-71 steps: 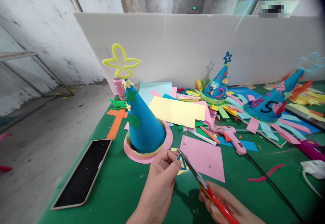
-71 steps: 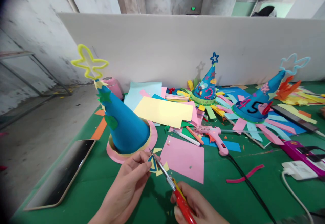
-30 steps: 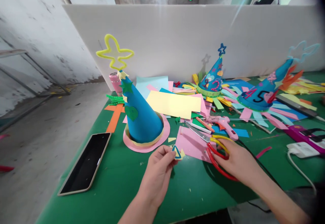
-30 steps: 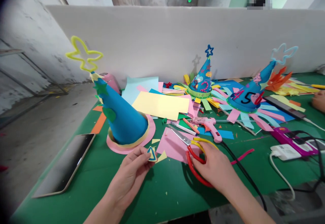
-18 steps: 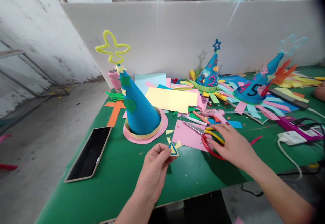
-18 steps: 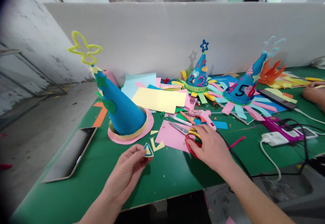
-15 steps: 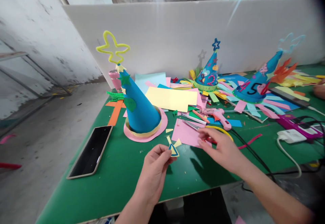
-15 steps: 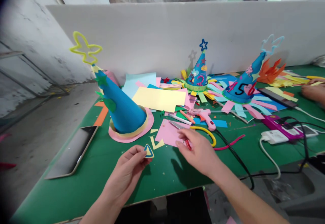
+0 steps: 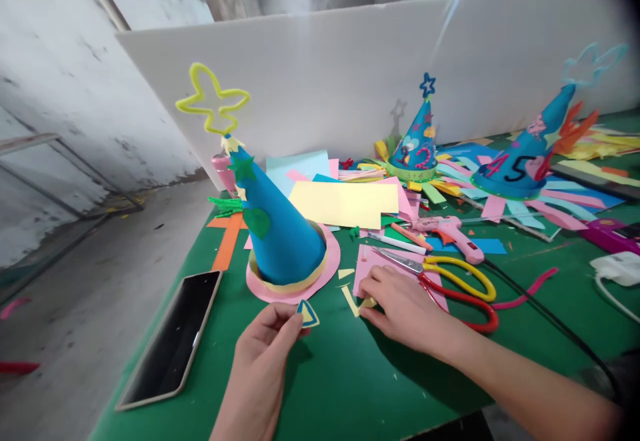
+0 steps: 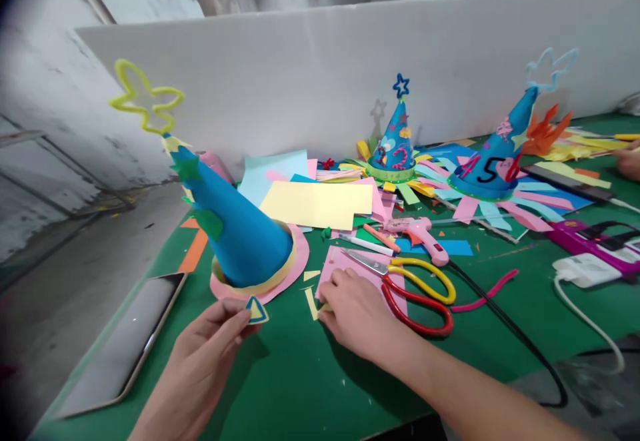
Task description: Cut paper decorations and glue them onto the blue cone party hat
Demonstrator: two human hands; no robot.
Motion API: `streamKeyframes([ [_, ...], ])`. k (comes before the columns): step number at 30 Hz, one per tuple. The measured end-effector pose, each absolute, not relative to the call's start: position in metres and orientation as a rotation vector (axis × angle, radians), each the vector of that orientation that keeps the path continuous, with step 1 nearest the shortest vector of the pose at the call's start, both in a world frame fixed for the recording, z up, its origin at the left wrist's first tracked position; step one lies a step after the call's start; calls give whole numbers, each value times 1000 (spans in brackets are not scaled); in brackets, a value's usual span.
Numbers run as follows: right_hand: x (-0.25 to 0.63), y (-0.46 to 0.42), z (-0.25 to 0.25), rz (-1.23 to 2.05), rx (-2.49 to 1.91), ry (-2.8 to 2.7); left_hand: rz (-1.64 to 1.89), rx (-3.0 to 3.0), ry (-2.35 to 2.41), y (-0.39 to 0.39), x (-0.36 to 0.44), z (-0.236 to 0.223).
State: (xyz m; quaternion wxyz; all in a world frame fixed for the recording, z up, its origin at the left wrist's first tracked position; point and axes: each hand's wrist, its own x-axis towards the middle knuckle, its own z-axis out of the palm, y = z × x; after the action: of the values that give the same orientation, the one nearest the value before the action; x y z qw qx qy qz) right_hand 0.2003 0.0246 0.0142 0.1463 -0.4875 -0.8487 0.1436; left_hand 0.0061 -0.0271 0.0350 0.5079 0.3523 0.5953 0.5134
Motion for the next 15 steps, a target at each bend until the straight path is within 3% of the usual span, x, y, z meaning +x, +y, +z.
streamKeyframes([
  [8,201,23,6,464,-1387,-2500,1262,954,1190,35,36,25],
  [15,199,25,7,481,-1406,-2493,1239,909,1101,41,39,3],
])
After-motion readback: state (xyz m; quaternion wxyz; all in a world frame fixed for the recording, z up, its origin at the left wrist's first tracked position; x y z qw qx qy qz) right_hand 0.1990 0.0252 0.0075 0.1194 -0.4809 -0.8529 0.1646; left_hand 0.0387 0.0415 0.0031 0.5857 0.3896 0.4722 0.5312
